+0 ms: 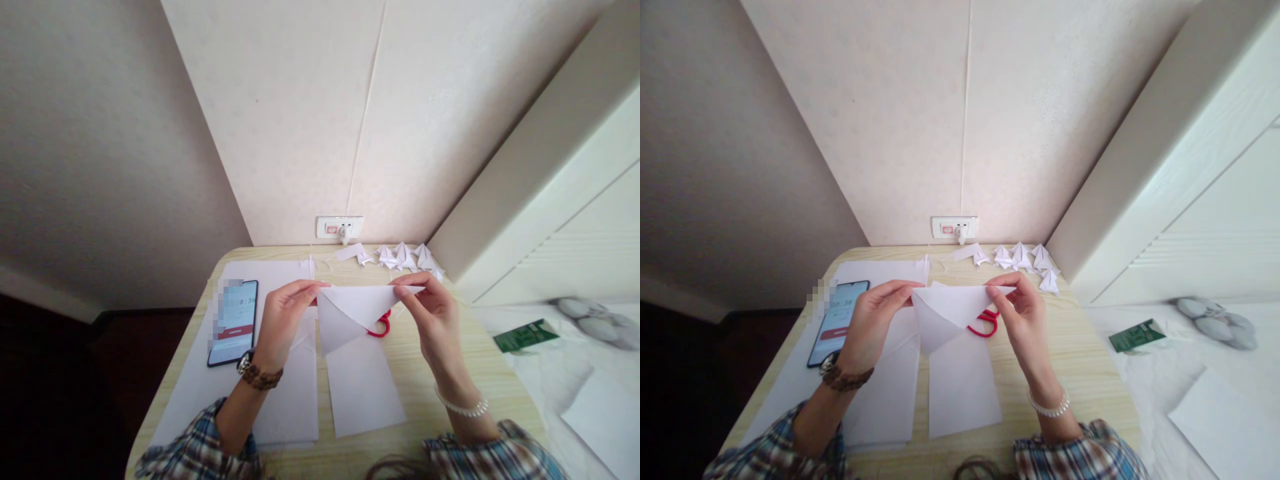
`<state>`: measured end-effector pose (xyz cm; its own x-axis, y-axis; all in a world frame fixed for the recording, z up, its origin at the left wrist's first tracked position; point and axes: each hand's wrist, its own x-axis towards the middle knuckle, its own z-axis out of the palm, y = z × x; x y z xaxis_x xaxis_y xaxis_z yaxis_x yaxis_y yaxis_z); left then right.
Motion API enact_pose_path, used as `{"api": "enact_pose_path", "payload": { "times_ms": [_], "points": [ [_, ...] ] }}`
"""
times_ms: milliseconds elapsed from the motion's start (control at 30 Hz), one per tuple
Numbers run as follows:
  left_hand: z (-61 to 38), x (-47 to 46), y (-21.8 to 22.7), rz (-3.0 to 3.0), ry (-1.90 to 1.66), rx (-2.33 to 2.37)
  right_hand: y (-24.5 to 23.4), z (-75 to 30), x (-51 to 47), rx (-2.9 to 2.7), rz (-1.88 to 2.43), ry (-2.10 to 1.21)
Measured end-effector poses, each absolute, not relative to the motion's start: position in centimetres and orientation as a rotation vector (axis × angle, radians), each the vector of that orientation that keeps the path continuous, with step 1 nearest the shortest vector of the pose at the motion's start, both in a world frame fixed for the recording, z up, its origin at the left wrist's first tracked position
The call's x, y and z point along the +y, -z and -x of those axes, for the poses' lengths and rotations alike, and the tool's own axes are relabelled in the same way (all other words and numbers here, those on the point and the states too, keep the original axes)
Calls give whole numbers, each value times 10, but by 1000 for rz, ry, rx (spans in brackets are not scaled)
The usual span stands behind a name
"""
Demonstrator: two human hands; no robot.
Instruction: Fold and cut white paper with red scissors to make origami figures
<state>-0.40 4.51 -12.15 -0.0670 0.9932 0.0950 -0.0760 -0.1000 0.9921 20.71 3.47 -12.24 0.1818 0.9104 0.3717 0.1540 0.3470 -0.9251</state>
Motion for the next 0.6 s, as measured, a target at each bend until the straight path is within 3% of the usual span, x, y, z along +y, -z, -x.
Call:
{"api": "enact_pose_path", "payload": {
  "times_ms": [600],
  "points": [
    [21, -29, 49, -1697, -1603, 1336, 53, -209, -39, -1661, 1162, -393]
  ]
}}
